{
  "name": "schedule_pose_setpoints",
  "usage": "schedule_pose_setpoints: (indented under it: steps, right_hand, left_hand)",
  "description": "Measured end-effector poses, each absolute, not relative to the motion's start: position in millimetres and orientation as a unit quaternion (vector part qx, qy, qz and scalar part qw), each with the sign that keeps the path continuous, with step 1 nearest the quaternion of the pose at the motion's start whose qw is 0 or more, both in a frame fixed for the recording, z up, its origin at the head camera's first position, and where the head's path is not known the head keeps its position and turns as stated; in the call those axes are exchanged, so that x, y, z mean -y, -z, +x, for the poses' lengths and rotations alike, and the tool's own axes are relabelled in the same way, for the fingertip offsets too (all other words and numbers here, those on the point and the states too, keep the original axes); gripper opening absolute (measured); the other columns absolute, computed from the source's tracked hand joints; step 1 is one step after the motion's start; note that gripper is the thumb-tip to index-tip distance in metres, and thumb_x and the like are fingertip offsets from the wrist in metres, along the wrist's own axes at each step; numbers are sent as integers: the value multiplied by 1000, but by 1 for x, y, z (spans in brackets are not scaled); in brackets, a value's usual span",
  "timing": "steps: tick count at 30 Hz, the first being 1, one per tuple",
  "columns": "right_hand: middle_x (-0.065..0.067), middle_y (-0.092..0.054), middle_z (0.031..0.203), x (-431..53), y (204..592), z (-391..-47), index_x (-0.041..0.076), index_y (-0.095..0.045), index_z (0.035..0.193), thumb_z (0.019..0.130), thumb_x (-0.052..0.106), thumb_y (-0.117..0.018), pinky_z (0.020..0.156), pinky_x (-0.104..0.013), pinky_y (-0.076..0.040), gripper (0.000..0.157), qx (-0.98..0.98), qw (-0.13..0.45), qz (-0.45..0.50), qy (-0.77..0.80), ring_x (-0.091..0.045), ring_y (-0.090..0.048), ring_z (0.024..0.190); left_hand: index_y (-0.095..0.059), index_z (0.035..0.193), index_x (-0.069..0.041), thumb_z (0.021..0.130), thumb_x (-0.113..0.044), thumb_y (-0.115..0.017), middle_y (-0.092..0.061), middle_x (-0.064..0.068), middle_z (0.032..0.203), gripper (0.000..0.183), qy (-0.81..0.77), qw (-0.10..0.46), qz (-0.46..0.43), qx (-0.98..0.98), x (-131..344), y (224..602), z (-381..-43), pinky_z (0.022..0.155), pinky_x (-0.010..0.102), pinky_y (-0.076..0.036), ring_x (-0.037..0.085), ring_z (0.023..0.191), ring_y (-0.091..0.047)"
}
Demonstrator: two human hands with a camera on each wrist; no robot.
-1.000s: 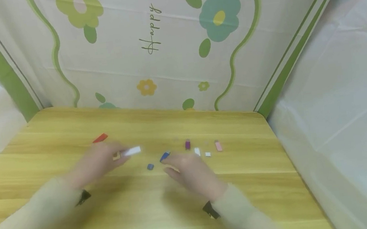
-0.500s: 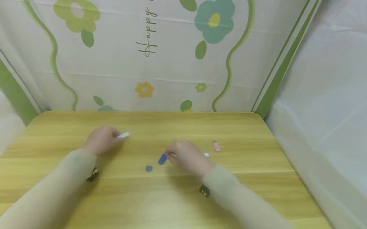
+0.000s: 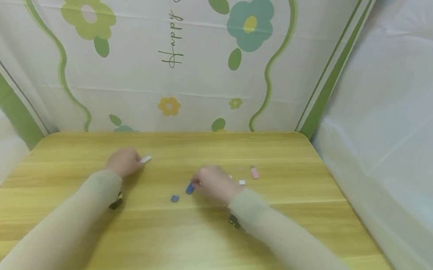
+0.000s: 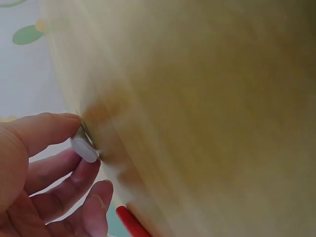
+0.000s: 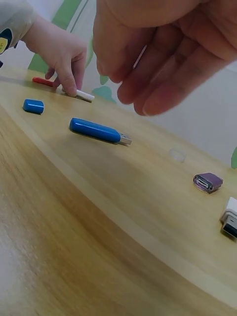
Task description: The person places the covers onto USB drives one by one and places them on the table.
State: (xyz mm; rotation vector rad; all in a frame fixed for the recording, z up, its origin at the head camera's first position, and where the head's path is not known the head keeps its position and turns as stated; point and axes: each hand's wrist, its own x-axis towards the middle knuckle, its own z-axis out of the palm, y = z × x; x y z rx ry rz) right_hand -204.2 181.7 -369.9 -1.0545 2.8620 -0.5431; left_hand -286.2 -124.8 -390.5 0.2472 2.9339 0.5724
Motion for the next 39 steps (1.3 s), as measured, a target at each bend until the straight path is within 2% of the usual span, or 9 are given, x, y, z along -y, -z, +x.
schedule_pose_setpoints:
  steps: [3,7,12,14,20,24,29,34,39]
  right_hand:
    - [-2,-68,90,-178,371,-204,6,-78,99,95,13,-68,65,-18,-51,13,-931,30,-323,166,-7,-61,74]
    - [-3,-70,91,-174,372,-204,7,-77,99,95,15,-67,63,-18,-50,13,-942,33,-296,155,-7,-60,71]
    - [-3,-72,91,-168,371,-204,8,-77,96,96,17,-67,60,-20,-49,14,-951,27,-267,155,-6,-58,66]
    - [-3,-73,89,-166,372,-204,8,-77,94,96,17,-67,58,-21,-49,14,-953,23,-258,158,-6,-57,63]
    - [2,-70,77,-157,377,-207,9,-77,87,94,21,-68,57,-24,-48,17,-962,16,-226,154,-7,-55,57]
    - [6,-62,63,-152,381,-208,12,-74,75,93,27,-70,51,-24,-46,24,-971,18,-198,134,-7,-52,52]
    - [8,-54,52,-148,387,-210,18,-63,58,92,30,-71,44,-22,-41,37,-977,18,-180,116,-5,-46,46]
    - [5,-52,53,-144,390,-211,14,-59,58,91,20,-70,41,-22,-38,35,-978,22,-173,117,-6,-43,44]
    - [-1,-60,64,-141,393,-211,9,-66,72,89,7,-67,46,-24,-43,17,-977,15,-175,118,-10,-50,51]
  left_hand:
    - [-72,96,4,88,-18,-73,-70,14,91,23,-190,71,83,-976,126,392,-285,66,40,-52,25,72,-60]
    - [-69,79,-1,89,-19,-71,-64,8,74,20,-175,74,91,-978,121,388,-280,57,33,-48,20,62,-54]
    - [-60,64,-9,92,-22,-70,-49,-2,59,32,-142,69,136,-978,94,363,-260,51,29,-38,14,54,-42]
    - [-61,64,-9,92,-23,-71,-46,-4,59,33,-136,69,157,-976,80,354,-250,51,30,-38,13,55,-41]
    - [-69,75,-8,90,-25,-74,-61,-2,67,23,-128,86,197,-968,48,347,-224,58,29,-49,12,58,-53]
    - [-63,67,-10,88,-29,-76,-55,-3,58,31,-122,99,211,-965,34,356,-205,51,27,-42,11,52,-46]
    - [-54,60,-13,84,-37,-79,-45,-5,55,42,-110,77,218,-967,23,369,-188,46,28,-35,11,50,-40]
    - [-51,60,-13,82,-30,-81,-40,-4,56,42,-117,56,223,-966,19,379,-181,46,27,-33,11,51,-37]
    - [-51,66,-11,84,-13,-77,-43,-1,58,31,-133,69,224,-963,18,381,-177,48,26,-35,12,52,-39]
